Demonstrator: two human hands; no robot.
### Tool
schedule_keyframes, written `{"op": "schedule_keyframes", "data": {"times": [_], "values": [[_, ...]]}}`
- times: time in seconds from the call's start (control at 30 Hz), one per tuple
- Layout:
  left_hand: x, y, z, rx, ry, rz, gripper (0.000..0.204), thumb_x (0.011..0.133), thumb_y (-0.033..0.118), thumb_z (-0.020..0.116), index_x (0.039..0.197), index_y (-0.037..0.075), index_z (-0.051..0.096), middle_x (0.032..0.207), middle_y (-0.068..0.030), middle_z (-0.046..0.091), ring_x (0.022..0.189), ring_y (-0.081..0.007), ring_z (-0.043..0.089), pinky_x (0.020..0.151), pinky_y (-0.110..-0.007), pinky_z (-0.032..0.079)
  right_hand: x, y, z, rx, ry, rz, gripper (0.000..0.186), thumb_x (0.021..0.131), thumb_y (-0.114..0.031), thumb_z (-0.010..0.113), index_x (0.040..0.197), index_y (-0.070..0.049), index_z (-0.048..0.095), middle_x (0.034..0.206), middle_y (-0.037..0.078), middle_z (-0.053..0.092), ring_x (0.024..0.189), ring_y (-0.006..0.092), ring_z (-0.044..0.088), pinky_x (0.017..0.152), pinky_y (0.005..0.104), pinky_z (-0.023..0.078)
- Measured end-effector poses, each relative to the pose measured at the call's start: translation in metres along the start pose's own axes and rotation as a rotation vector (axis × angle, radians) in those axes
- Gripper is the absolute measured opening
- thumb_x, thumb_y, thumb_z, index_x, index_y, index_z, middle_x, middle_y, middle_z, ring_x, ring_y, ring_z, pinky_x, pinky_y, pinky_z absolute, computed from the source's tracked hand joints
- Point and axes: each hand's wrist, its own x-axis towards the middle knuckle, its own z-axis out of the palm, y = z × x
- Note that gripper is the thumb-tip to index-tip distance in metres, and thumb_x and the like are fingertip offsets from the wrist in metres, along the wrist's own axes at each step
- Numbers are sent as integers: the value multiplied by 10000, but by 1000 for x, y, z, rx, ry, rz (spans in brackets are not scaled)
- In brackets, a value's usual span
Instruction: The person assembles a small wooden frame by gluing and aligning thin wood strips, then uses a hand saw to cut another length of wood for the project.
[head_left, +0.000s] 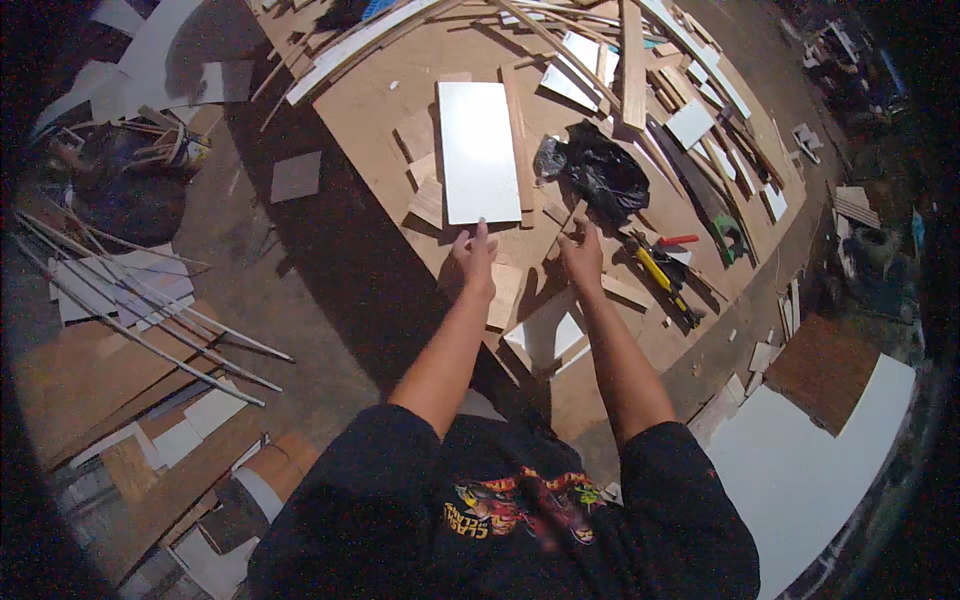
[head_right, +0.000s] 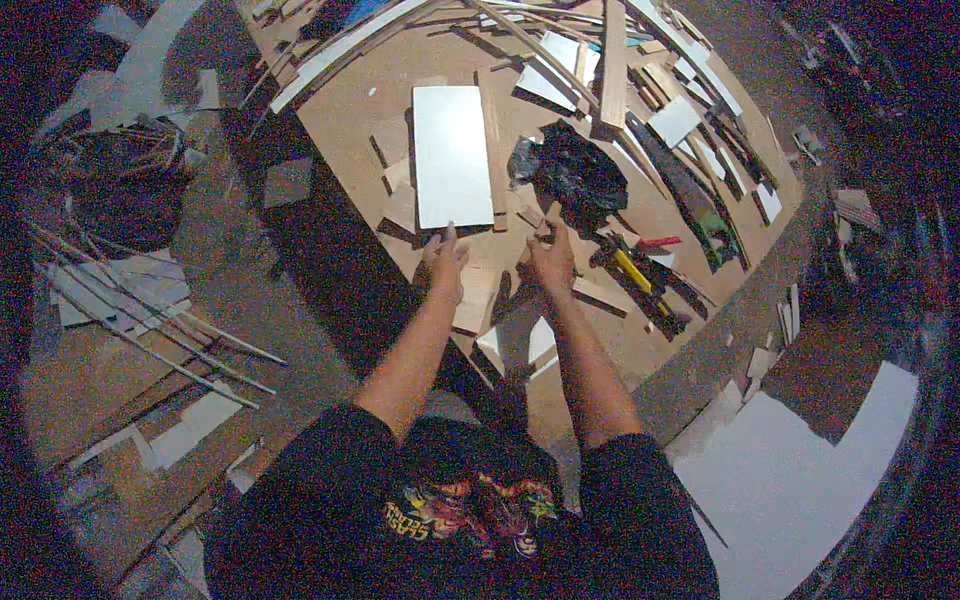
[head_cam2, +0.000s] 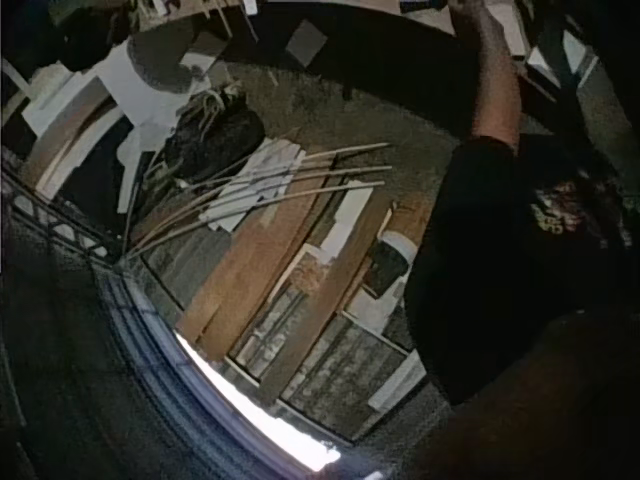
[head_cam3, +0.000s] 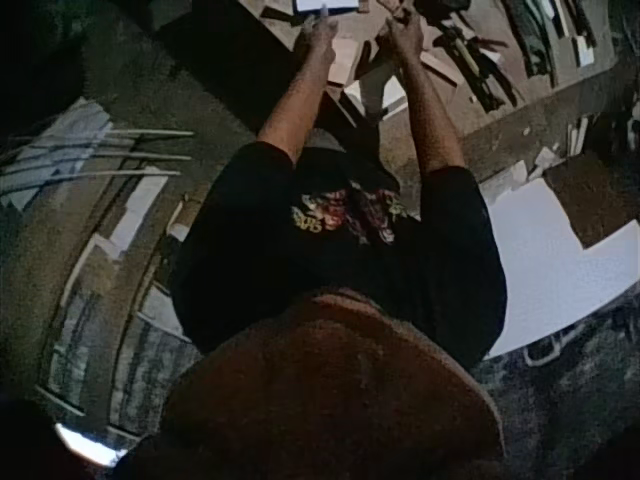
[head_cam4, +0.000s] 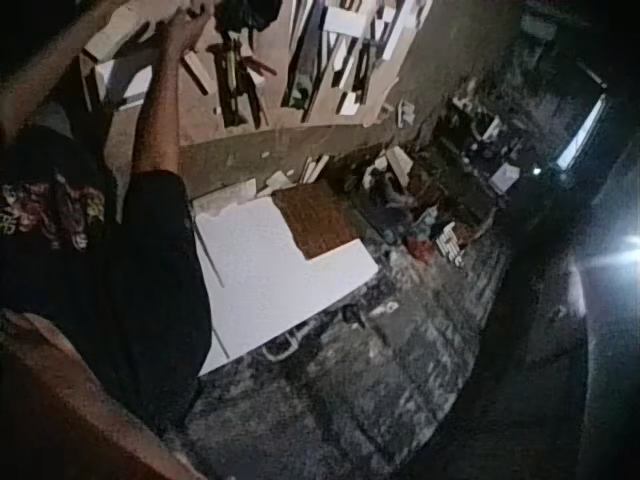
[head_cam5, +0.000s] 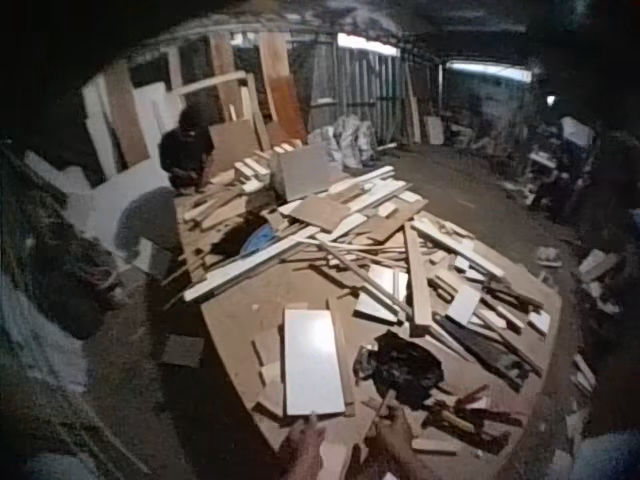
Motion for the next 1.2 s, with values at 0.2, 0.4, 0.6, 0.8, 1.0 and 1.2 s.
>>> {"op": "schedule_keyframes", "data": {"times": [0.2, 0.4, 0.6, 0.8, 1.0, 1.2], "values": [[0, 93, 23, -143, 153, -26, 745, 913, 450, 711, 1449, 61, 368, 1417, -204, 460, 1187, -349, 547, 1004, -512, 483, -26, -62, 3, 346, -209, 212, 460, 873, -148, 716, 1293, -47, 557, 1095, 154, 673, 869, 202, 686, 747, 329, 558], [84, 190, -31, -514, 38, 95, 428, 954, 311, 637, 1247, 18, 530, 1079, -157, 633, 925, -310, 669, 700, -443, 611, -40, -77, -15, 318, -206, 268, 353, 852, -124, 731, 1167, -5, 624, 1015, 140, 694, 855, 222, 696, 724, 334, 578], [115, 170, -77, -554, 33, 108, 703, 976, 275, 637, 1462, 8, 205, 1151, -265, 568, 941, -382, 690, 671, -392, 658, -51, -83, -23, 342, -167, 269, 324, 865, -164, 726, 1127, 11, 651, 1024, 152, 696, 881, 227, 697, 719, 336, 582], [118, 138, -95, -161, -106, -94, 623, 997, 377, 600, 1315, -70, 305, 919, -204, 630, 621, -276, 651, 465, -365, 527, -63, -52, -29, 390, -107, 164, 336, 866, -217, 745, 1124, -17, 664, 982, 135, 705, 828, 192, 687, 725, 326, 553], [63, 120, -59, 364, 102, 108, 713, 946, 405, 660, 1344, -54, 287, 805, -157, 643, 470, -205, 568, 390, -329, 432, -68, -57, -50, 334, -167, 238, 302, 878, -198, 728, 1105, -7, 665, 927, 138, 705, 794, 191, 690, 705, 342, 556], [8, 85, -70, 454, -16, 260, 680, 948, 240, 647, 1468, 4, 277, 879, -133, 679, 605, -192, 633, 525, -310, 514, -49, -67, -31, 298, -286, 197, 361, 897, -178, 705, 1173, 44, 635, 965, 135, 689, 791, 177, 666, 677, 304, 566]]}}
